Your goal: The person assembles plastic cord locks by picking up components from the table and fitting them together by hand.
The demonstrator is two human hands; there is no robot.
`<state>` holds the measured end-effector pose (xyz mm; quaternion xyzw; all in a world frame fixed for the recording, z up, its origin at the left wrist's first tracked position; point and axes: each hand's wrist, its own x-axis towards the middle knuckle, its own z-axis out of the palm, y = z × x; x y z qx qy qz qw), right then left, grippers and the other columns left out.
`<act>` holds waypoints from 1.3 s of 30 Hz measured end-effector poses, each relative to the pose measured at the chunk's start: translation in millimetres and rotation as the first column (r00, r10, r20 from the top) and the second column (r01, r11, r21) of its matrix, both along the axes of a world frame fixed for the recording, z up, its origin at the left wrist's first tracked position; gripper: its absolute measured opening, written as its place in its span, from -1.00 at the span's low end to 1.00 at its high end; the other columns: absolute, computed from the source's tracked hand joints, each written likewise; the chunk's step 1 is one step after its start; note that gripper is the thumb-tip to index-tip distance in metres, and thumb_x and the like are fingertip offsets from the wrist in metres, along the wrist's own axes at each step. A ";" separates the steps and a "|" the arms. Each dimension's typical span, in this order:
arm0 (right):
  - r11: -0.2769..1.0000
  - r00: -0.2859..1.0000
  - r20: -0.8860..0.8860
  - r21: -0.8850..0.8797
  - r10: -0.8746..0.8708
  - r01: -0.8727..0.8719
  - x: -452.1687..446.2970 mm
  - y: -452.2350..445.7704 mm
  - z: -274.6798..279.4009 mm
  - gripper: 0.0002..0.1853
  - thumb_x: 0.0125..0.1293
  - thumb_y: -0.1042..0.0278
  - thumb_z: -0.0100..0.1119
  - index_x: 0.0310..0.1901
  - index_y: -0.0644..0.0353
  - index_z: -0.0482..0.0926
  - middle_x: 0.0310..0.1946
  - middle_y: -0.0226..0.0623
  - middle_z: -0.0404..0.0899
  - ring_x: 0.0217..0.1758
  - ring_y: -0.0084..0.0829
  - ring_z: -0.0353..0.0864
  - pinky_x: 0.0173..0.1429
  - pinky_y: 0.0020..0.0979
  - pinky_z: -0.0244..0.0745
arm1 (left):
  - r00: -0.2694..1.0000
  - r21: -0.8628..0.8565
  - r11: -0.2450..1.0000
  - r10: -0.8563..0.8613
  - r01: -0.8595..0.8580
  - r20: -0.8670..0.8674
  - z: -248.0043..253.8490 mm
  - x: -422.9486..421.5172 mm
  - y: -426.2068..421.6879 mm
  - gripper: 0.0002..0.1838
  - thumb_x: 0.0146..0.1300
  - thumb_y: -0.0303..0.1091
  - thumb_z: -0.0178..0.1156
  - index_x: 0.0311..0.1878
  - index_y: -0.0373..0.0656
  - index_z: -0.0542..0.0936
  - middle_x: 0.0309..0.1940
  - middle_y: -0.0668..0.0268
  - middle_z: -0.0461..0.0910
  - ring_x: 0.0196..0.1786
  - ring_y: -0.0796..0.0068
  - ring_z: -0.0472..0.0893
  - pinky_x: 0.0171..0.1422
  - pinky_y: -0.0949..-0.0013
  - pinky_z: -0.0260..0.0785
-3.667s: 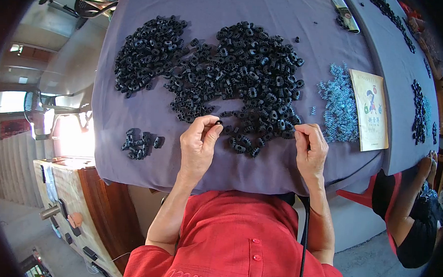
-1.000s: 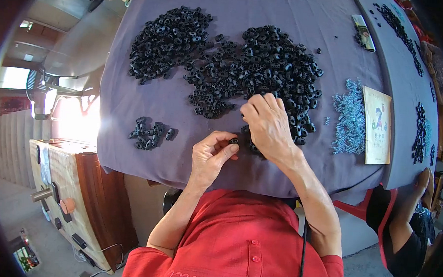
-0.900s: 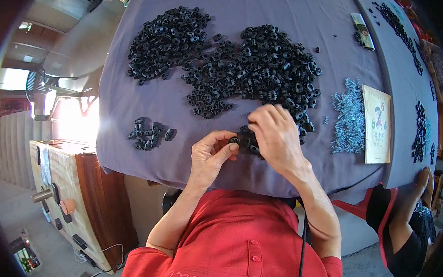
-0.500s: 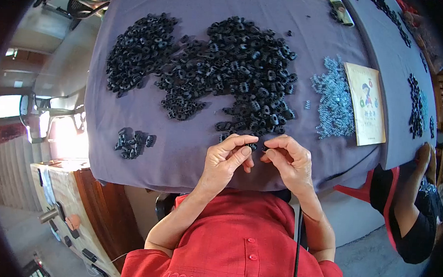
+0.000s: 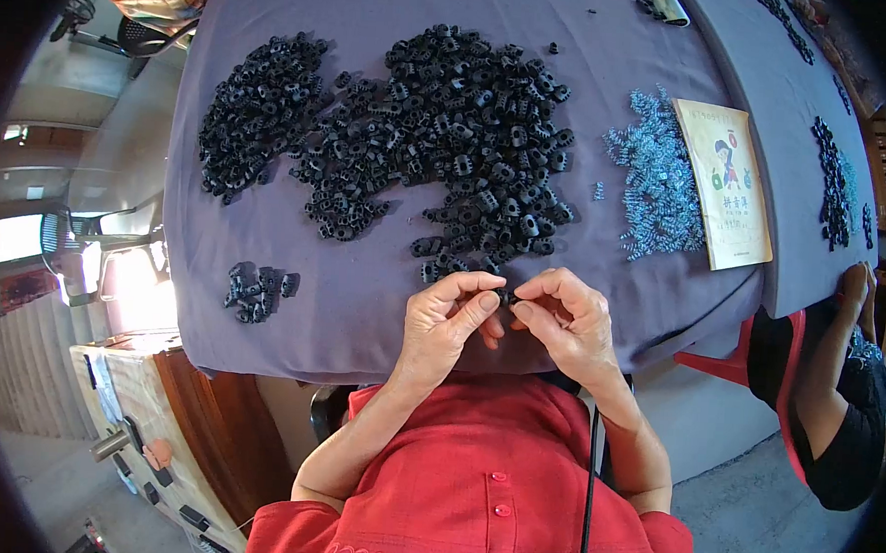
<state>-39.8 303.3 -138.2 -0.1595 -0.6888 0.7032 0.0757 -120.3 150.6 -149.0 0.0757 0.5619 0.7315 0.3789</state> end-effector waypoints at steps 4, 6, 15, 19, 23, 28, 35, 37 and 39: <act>1.000 0.999 0.024 0.016 0.022 -0.022 -1.0 -0.4 -2.0 -0.86 0.18 0.60 0.21 -0.21 0.34 0.53 -0.41 -0.32 0.61 -0.38 -0.62 0.60 -0.29 -0.56 0.49 | 1.000 -0.017 1.000 0.019 -0.018 0.012 -1.4 1.3 -1.0 -0.82 0.33 -0.43 0.14 -0.04 -0.24 0.56 -0.47 0.30 0.58 -0.44 0.57 0.58 -0.39 0.50 0.49; 1.000 0.999 0.028 0.013 0.024 -0.025 -1.4 -0.9 -4.0 -0.86 0.17 0.59 0.21 -0.21 0.33 0.53 -0.42 -0.34 0.61 -0.38 -0.65 0.57 -0.30 -0.56 0.48 | 0.999 -0.024 0.999 0.037 -0.037 0.008 -2.3 2.5 -0.1 -0.82 0.34 -0.43 0.13 -0.04 -0.24 0.56 -0.47 0.30 0.58 -0.45 0.57 0.57 -0.39 0.50 0.48; 0.997 0.996 0.066 -0.045 0.060 -0.057 -4.6 2.7 -8.7 -0.85 0.15 0.58 0.22 -0.28 0.29 0.45 -0.52 -0.47 0.48 -0.47 -0.74 0.41 -0.39 -0.62 0.34 | 0.983 -0.026 0.997 0.072 -0.077 -0.166 -4.1 6.9 5.7 -0.85 0.31 -0.50 0.14 -0.08 -0.24 0.59 -0.44 0.36 0.54 -0.48 0.63 0.56 -0.42 0.57 0.45; 0.999 0.995 0.087 -0.009 0.049 -0.048 -4.7 1.6 -8.2 -0.86 0.15 0.58 0.21 -0.32 0.28 0.42 -0.55 -0.49 0.44 -0.50 -0.75 0.36 -0.43 -0.61 0.30 | 0.972 0.010 0.996 0.092 -0.092 -0.215 -8.4 8.5 7.3 -0.86 0.29 -0.55 0.15 -0.11 -0.27 0.60 -0.38 0.37 0.48 -0.47 0.63 0.56 -0.45 0.59 0.45; 1.000 0.998 0.063 -0.005 0.030 -0.030 -3.5 -0.8 -12.8 -0.85 0.14 0.59 0.20 -0.34 0.26 0.40 -0.56 -0.49 0.42 -0.51 -0.74 0.35 -0.45 -0.60 0.29 | 0.956 -0.023 0.995 0.090 -0.100 -0.280 -8.3 9.7 8.2 -0.87 0.28 -0.57 0.14 -0.12 -0.28 0.60 -0.37 0.35 0.50 -0.47 0.62 0.56 -0.45 0.58 0.45; 0.996 0.998 0.035 0.062 0.059 -0.061 -3.5 -0.1 -13.8 -0.85 0.14 0.61 0.20 -0.31 0.27 0.41 -0.57 -0.48 0.42 -0.50 -0.73 0.37 -0.44 -0.60 0.31 | 0.926 -0.061 0.996 0.034 -0.061 -0.375 -13.7 8.7 5.0 -0.87 0.27 -0.58 0.14 -0.14 -0.27 0.60 -0.35 0.33 0.52 -0.45 0.62 0.56 -0.44 0.57 0.46; 0.993 0.992 0.071 0.034 0.109 -0.112 -8.0 2.3 -7.9 -0.85 0.14 0.59 0.20 -0.29 0.27 0.43 -0.53 -0.45 0.47 -0.46 -0.72 0.43 -0.39 -0.60 0.36 | 0.974 -0.015 0.991 0.129 -0.134 -0.185 -10.6 13.0 7.3 -0.84 0.33 -0.50 0.12 -0.07 -0.30 0.57 -0.32 0.31 0.55 -0.47 0.58 0.55 -0.37 0.52 0.45; 0.993 0.991 0.071 0.013 0.114 -0.115 -8.1 2.1 -7.9 -0.85 0.15 0.59 0.21 -0.29 0.27 0.43 -0.51 -0.44 0.47 -0.45 -0.71 0.44 -0.38 -0.59 0.37 | 0.976 0.011 0.978 0.211 -0.211 -0.052 -8.7 16.4 8.7 -0.82 0.33 -0.47 0.12 -0.04 -0.29 0.56 -0.33 0.31 0.55 -0.47 0.58 0.55 -0.36 0.51 0.46; 0.995 0.993 0.065 -0.027 0.102 -0.101 -7.6 1.1 -11.0 -0.85 0.15 0.58 0.21 -0.28 0.27 0.43 -0.50 -0.44 0.47 -0.44 -0.71 0.44 -0.37 -0.59 0.38 | 0.984 0.024 0.984 0.175 -0.174 -0.022 -14.2 15.1 4.3 -0.80 0.33 -0.46 0.13 -0.01 -0.29 0.55 -0.35 0.31 0.56 -0.48 0.58 0.55 -0.37 0.51 0.45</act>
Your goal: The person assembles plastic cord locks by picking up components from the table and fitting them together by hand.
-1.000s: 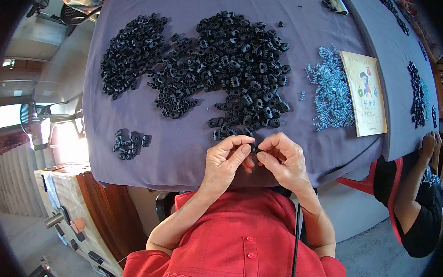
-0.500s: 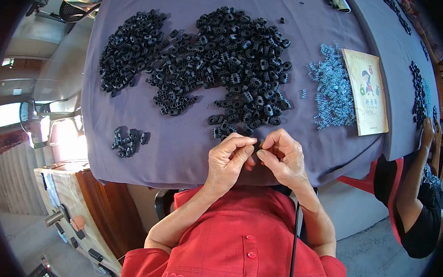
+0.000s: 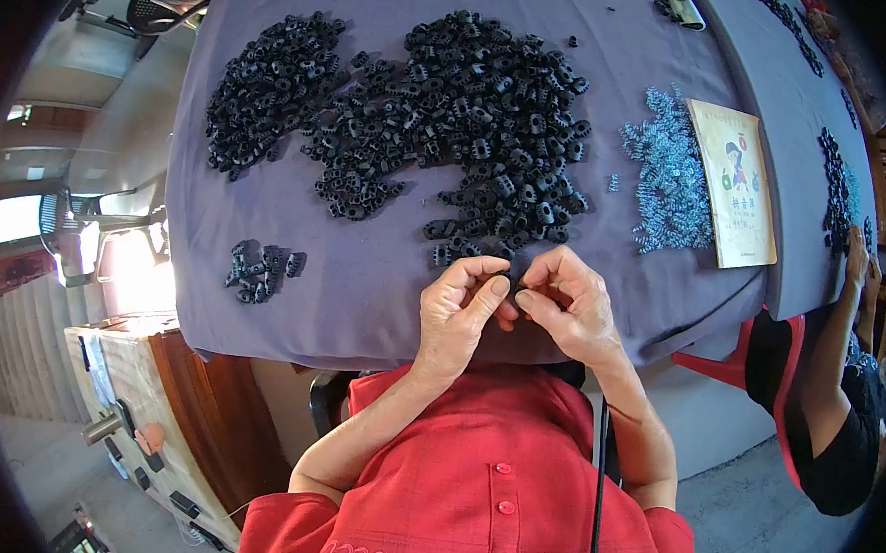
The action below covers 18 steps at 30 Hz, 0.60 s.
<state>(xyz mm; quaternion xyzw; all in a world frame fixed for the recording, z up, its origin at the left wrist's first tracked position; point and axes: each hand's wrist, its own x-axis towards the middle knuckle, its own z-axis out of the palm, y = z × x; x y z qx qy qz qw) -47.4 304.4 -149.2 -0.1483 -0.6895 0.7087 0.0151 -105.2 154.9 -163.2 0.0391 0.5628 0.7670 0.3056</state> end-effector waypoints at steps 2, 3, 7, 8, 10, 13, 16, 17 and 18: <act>1.000 1.000 -0.015 0.014 -0.002 0.003 -0.6 -0.9 -0.7 -0.85 0.16 0.59 0.20 -0.28 0.27 0.43 -0.51 -0.44 0.47 -0.44 -0.71 0.44 -0.37 -0.59 0.39 | 1.000 0.009 1.000 -0.009 0.009 0.007 -1.5 0.0 -1.4 -0.79 0.33 -0.46 0.14 0.00 -0.28 0.55 -0.38 0.31 0.55 -0.48 0.57 0.55 -0.38 0.52 0.44; 1.000 1.000 -0.020 0.022 -0.007 0.007 0.0 -1.1 -1.1 -0.85 0.16 0.59 0.20 -0.28 0.27 0.42 -0.51 -0.44 0.46 -0.44 -0.71 0.44 -0.37 -0.59 0.39 | 1.000 0.009 1.000 0.000 0.000 0.001 -1.0 1.2 -1.0 -0.79 0.33 -0.46 0.14 -0.01 -0.27 0.56 -0.39 0.31 0.55 -0.48 0.57 0.55 -0.39 0.52 0.44; 0.999 0.999 -0.029 0.017 -0.040 0.041 0.7 -3.1 -2.8 -0.84 0.15 0.61 0.19 -0.32 0.26 0.39 -0.53 -0.43 0.45 -0.46 -0.71 0.43 -0.40 -0.57 0.38 | 0.995 -0.006 1.000 0.021 -0.022 -0.096 0.9 1.9 2.3 -0.82 0.31 -0.49 0.15 -0.05 -0.26 0.58 -0.42 0.32 0.51 -0.48 0.57 0.55 -0.42 0.52 0.43; 0.999 0.999 -0.035 0.018 -0.041 0.041 0.7 -2.6 -3.4 -0.84 0.15 0.62 0.19 -0.33 0.26 0.38 -0.54 -0.43 0.45 -0.47 -0.71 0.43 -0.41 -0.57 0.37 | 0.993 -0.011 1.000 0.019 -0.021 -0.120 1.0 1.8 3.2 -0.83 0.30 -0.50 0.15 -0.05 -0.26 0.59 -0.41 0.32 0.51 -0.48 0.57 0.55 -0.43 0.52 0.43; 0.998 0.998 -0.046 0.041 -0.038 0.040 1.2 -1.4 -4.9 -0.83 0.14 0.62 0.19 -0.35 0.25 0.36 -0.55 -0.43 0.44 -0.49 -0.71 0.42 -0.44 -0.57 0.35 | 0.986 -0.022 1.000 0.015 -0.019 -0.165 1.0 1.8 4.4 -0.83 0.29 -0.53 0.15 -0.07 -0.27 0.59 -0.40 0.32 0.49 -0.48 0.57 0.55 -0.44 0.52 0.43; 0.995 0.997 -0.065 0.088 -0.033 0.039 1.4 -0.9 -8.1 -0.81 0.14 0.63 0.19 -0.37 0.24 0.33 -0.58 -0.42 0.43 -0.51 -0.70 0.42 -0.48 -0.56 0.31 | 0.975 -0.034 0.999 -0.002 -0.006 -0.222 -1.0 1.3 4.4 -0.82 0.29 -0.57 0.13 -0.06 -0.28 0.58 -0.35 0.30 0.49 -0.47 0.56 0.56 -0.43 0.52 0.45; 0.995 0.996 -0.083 0.094 -0.038 0.045 1.0 -2.0 -7.8 -0.80 0.14 0.63 0.18 -0.38 0.24 0.31 -0.59 -0.40 0.44 -0.53 -0.68 0.44 -0.50 -0.55 0.30 | 0.948 -0.072 0.997 0.001 -0.025 -0.320 -3.5 5.3 5.7 -0.82 0.29 -0.58 0.12 -0.05 -0.27 0.58 -0.32 0.29 0.49 -0.45 0.55 0.56 -0.42 0.51 0.47; 0.995 0.996 -0.084 0.093 -0.036 0.044 0.6 -2.0 -6.6 -0.80 0.14 0.63 0.18 -0.38 0.24 0.31 -0.58 -0.39 0.44 -0.53 -0.67 0.45 -0.50 -0.54 0.31 | 0.945 -0.076 0.997 -0.003 -0.023 -0.327 -3.8 5.6 5.8 -0.82 0.29 -0.58 0.12 -0.05 -0.28 0.58 -0.32 0.29 0.49 -0.45 0.55 0.56 -0.42 0.51 0.47; 0.995 0.996 -0.085 0.094 -0.033 0.041 0.6 -2.1 -6.0 -0.80 0.15 0.63 0.17 -0.38 0.24 0.30 -0.58 -0.38 0.45 -0.53 -0.66 0.46 -0.50 -0.53 0.32 | 0.943 -0.079 0.997 -0.006 -0.022 -0.334 -3.8 4.9 6.6 -0.82 0.29 -0.59 0.12 -0.05 -0.28 0.58 -0.31 0.28 0.49 -0.44 0.55 0.56 -0.41 0.51 0.48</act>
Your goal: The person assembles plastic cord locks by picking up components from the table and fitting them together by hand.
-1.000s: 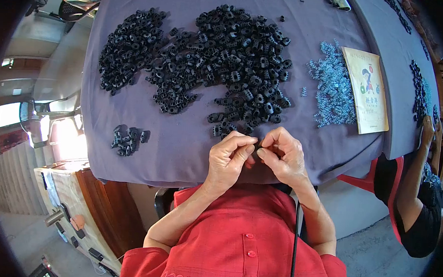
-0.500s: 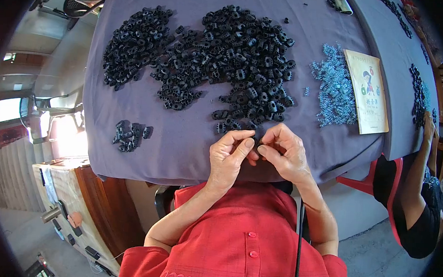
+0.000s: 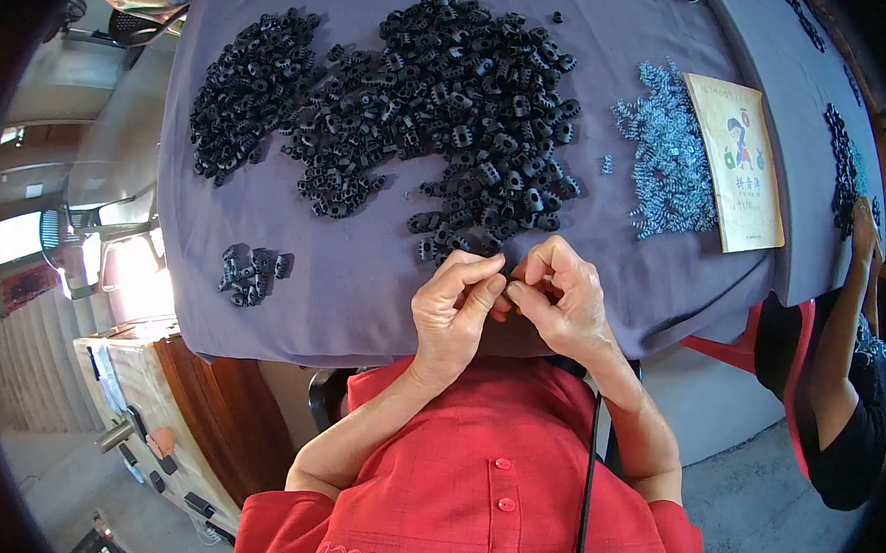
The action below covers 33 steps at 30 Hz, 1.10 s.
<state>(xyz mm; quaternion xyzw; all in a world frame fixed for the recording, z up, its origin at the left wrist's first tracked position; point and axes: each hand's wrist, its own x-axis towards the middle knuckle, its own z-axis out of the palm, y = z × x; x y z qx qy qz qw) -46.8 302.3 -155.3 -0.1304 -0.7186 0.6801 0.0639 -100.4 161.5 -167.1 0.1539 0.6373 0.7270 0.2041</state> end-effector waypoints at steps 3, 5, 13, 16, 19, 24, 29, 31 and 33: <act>1.000 1.000 -0.021 -0.004 -0.017 0.017 -0.5 -1.7 -1.0 -0.82 0.15 0.64 0.17 -0.36 0.25 0.33 -0.56 -0.36 0.48 -0.52 -0.64 0.50 -0.47 -0.52 0.36 | 0.999 0.022 1.000 0.003 -0.004 0.054 2.2 -2.3 1.0 -0.83 0.30 -0.58 0.12 -0.07 -0.29 0.58 -0.32 0.29 0.49 -0.44 0.56 0.56 -0.42 0.52 0.47; 0.999 0.998 -0.063 0.045 -0.004 0.007 0.4 -2.5 -6.2 -0.83 0.15 0.64 0.17 -0.30 0.27 0.37 -0.54 -0.36 0.48 -0.51 -0.62 0.51 -0.44 -0.52 0.39 | 0.993 0.048 0.999 -0.007 0.001 0.117 2.0 -5.0 0.5 -0.83 0.29 -0.58 0.13 -0.07 -0.29 0.58 -0.33 0.31 0.50 -0.44 0.59 0.56 -0.43 0.55 0.45; 0.976 0.985 0.019 0.128 0.173 -0.174 -3.3 1.9 17.4 -0.61 0.05 0.53 0.34 -0.04 0.21 0.53 -0.46 -0.42 0.45 -0.48 -0.60 0.44 -0.39 -0.52 0.39 | 0.891 0.187 0.979 -0.160 0.087 0.424 11.2 -18.7 -9.8 -0.65 0.26 -0.50 0.20 0.11 -0.19 0.44 -0.32 0.37 0.55 -0.44 0.71 0.49 -0.46 0.64 0.34; 0.948 0.972 -0.039 0.233 0.232 -0.217 -8.0 2.9 18.9 -0.58 -0.03 0.48 0.41 -0.06 0.16 0.57 -0.37 -0.42 0.42 -0.47 -0.60 0.38 -0.41 -0.52 0.36 | 0.873 0.178 0.980 -0.166 0.093 0.459 10.6 -18.5 -9.3 -0.64 0.26 -0.50 0.20 0.12 -0.19 0.44 -0.26 0.35 0.58 -0.40 0.74 0.48 -0.42 0.66 0.32; 0.973 0.978 -0.100 0.163 0.181 -0.163 -8.4 1.3 12.6 -0.57 -0.10 0.46 0.47 -0.11 0.14 0.59 -0.29 -0.40 0.41 -0.44 -0.61 0.35 -0.42 -0.54 0.34 | 0.816 0.210 0.975 -0.177 0.071 0.550 13.2 -15.9 -8.3 -0.61 0.27 -0.51 0.20 0.16 -0.19 0.43 -0.23 0.35 0.59 -0.38 0.74 0.47 -0.39 0.67 0.32; 0.992 0.985 -0.140 0.080 0.104 -0.093 -7.4 -1.5 6.0 -0.56 -0.17 0.44 0.52 -0.18 0.16 0.56 -0.27 -0.41 0.42 -0.45 -0.62 0.33 -0.40 -0.56 0.33 | 0.675 0.381 0.924 -0.298 0.027 0.675 11.2 -15.6 -11.3 -0.53 0.25 -0.52 0.20 0.23 -0.16 0.38 -0.13 0.29 0.58 -0.33 0.70 0.51 -0.38 0.64 0.37; 0.990 0.983 -0.154 0.120 0.097 -0.079 -6.8 -4.0 4.5 -0.56 -0.18 0.43 0.53 -0.21 0.16 0.54 -0.36 -0.43 0.45 -0.47 -0.60 0.32 -0.41 -0.55 0.31 | 0.664 0.304 0.953 -0.224 -0.006 0.713 15.6 -14.0 -6.3 -0.51 0.24 -0.52 0.21 0.24 -0.14 0.37 -0.21 0.25 0.62 -0.41 0.71 0.49 -0.45 0.69 0.30; 0.987 0.983 -0.159 0.144 0.095 -0.072 -6.3 -4.4 6.1 -0.58 -0.17 0.41 0.52 -0.23 0.17 0.53 -0.38 -0.42 0.47 -0.47 -0.59 0.33 -0.41 -0.53 0.31 | 0.662 0.359 0.933 -0.294 0.040 0.689 10.6 -16.9 -10.3 -0.53 0.24 -0.53 0.21 0.21 -0.15 0.38 -0.23 0.21 0.63 -0.43 0.70 0.50 -0.47 0.67 0.30; 0.989 0.986 -0.141 0.130 0.092 -0.074 -4.6 -3.7 1.5 -0.60 -0.15 0.41 0.51 -0.24 0.18 0.53 -0.37 -0.41 0.47 -0.47 -0.59 0.34 -0.39 -0.53 0.31 | 0.657 0.375 0.925 -0.321 0.063 0.682 9.7 -18.0 -11.2 -0.55 0.23 -0.53 0.21 0.19 -0.15 0.39 -0.24 0.18 0.63 -0.45 0.69 0.51 -0.50 0.66 0.30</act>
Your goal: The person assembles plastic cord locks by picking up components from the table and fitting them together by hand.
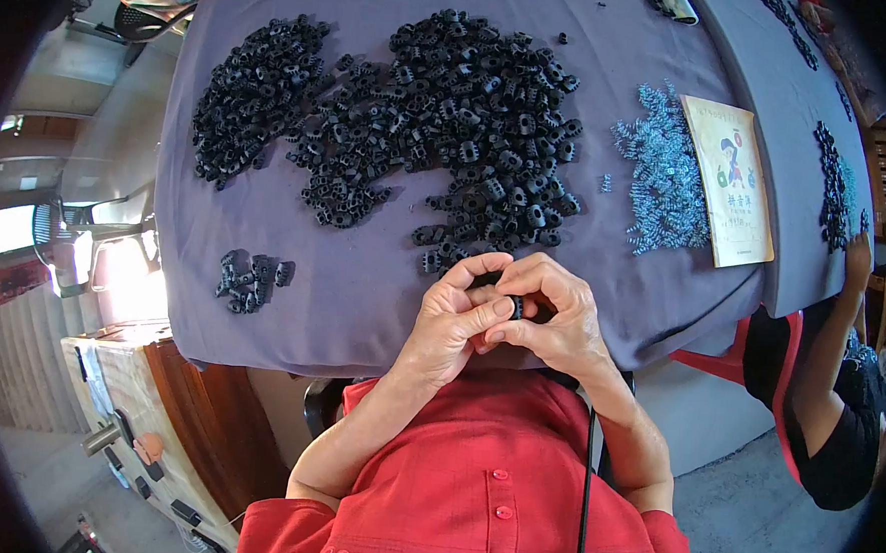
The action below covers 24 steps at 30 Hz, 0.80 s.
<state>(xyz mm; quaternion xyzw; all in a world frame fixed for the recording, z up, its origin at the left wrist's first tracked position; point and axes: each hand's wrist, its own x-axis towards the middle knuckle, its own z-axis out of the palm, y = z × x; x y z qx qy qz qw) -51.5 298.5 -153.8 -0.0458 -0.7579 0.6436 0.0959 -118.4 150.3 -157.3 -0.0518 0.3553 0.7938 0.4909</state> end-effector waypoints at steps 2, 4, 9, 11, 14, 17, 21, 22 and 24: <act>1.000 1.000 0.007 -0.010 -0.001 0.001 1.0 0.1 -0.8 -0.61 -0.13 0.41 0.50 -0.24 0.18 0.53 -0.35 -0.40 0.48 -0.46 -0.59 0.35 -0.38 -0.53 0.32 | 1.000 -0.022 1.000 0.001 -0.001 0.006 3.1 -0.1 1.3 -0.57 0.24 -0.54 0.21 0.17 -0.15 0.39 -0.25 0.16 0.63 -0.47 0.68 0.51 -0.51 0.65 0.29; 1.000 1.000 -0.002 -0.016 -0.004 0.004 -0.2 -1.0 1.2 -0.62 -0.11 0.41 0.48 -0.23 0.18 0.53 -0.34 -0.38 0.49 -0.46 -0.59 0.36 -0.36 -0.53 0.33 | 0.999 -0.049 0.998 0.026 -0.025 0.019 5.1 0.2 3.0 -0.57 0.24 -0.53 0.21 0.17 -0.16 0.39 -0.26 0.17 0.63 -0.47 0.67 0.51 -0.51 0.66 0.28; 0.996 1.000 -0.021 0.087 -0.010 0.011 -2.7 5.9 21.7 -0.63 -0.06 0.43 0.44 -0.18 0.21 0.55 -0.33 -0.35 0.52 -0.42 -0.52 0.44 -0.34 -0.48 0.38 | 0.998 -0.069 0.995 0.066 -0.066 0.011 6.6 2.5 7.3 -0.58 0.24 -0.50 0.22 0.15 -0.16 0.39 -0.27 0.17 0.64 -0.49 0.64 0.52 -0.50 0.63 0.30; 0.990 0.997 0.049 0.136 -0.054 0.047 -1.2 16.9 34.6 -0.68 -0.01 0.45 0.40 -0.19 0.23 0.56 -0.35 -0.33 0.53 -0.39 -0.47 0.47 -0.32 -0.44 0.40 | 1.000 0.003 1.000 0.001 -0.001 -0.020 -1.3 0.7 -0.9 -0.59 0.23 -0.45 0.24 0.14 -0.15 0.40 -0.25 0.20 0.63 -0.49 0.62 0.53 -0.47 0.60 0.35; 0.910 0.967 0.100 0.372 -0.233 0.181 -3.9 47.6 41.3 -0.81 0.08 0.50 0.29 -0.23 0.25 0.58 -0.39 -0.28 0.54 -0.33 -0.35 0.52 -0.27 -0.37 0.43 | 0.997 -0.019 1.000 -0.016 0.014 -0.081 -1.9 4.8 -0.8 -0.73 0.27 -0.40 0.21 0.02 -0.15 0.50 -0.23 0.17 0.65 -0.47 0.60 0.56 -0.46 0.58 0.35; 0.620 0.924 -0.111 0.711 -0.366 0.331 -17.1 71.2 25.0 -0.88 0.13 0.50 0.20 -0.26 0.23 0.59 -0.37 -0.25 0.53 -0.27 -0.22 0.52 -0.19 -0.29 0.41 | 0.998 -0.037 0.999 -0.018 0.016 -0.062 4.8 5.8 -0.4 -0.81 0.29 -0.38 0.18 -0.05 -0.16 0.55 -0.24 0.18 0.64 -0.43 0.55 0.58 -0.44 0.55 0.38; 0.358 0.900 -0.187 0.871 -0.393 0.337 -32.5 84.0 9.7 -0.88 0.12 0.42 0.23 -0.28 0.17 0.59 -0.34 -0.28 0.52 -0.21 -0.22 0.49 -0.11 -0.24 0.36 | 0.987 -0.022 0.999 0.032 -0.036 -0.159 10.0 -0.3 -12.7 -0.81 0.29 -0.39 0.19 -0.05 -0.18 0.56 -0.24 0.17 0.63 -0.38 0.54 0.59 -0.39 0.54 0.42; 0.329 0.898 -0.186 0.885 -0.399 0.329 -36.4 84.2 6.4 -0.88 0.11 0.40 0.23 -0.28 0.16 0.60 -0.33 -0.29 0.51 -0.19 -0.23 0.48 -0.09 -0.23 0.35 | 0.974 -0.036 0.997 0.055 -0.064 -0.219 12.8 -3.9 -20.6 -0.81 0.29 -0.39 0.19 -0.06 -0.19 0.56 -0.24 0.17 0.63 -0.37 0.55 0.59 -0.37 0.54 0.42; 0.302 0.898 -0.163 0.904 -0.410 0.302 -39.7 83.7 4.9 -0.87 0.11 0.39 0.23 -0.28 0.14 0.60 -0.33 -0.30 0.50 -0.19 -0.23 0.48 -0.09 -0.24 0.34 | 0.857 -0.203 0.960 0.064 -0.193 -0.512 23.7 -12.9 -38.7 -0.81 0.26 -0.44 0.21 -0.07 -0.20 0.57 -0.25 0.21 0.62 -0.36 0.57 0.58 -0.32 0.54 0.44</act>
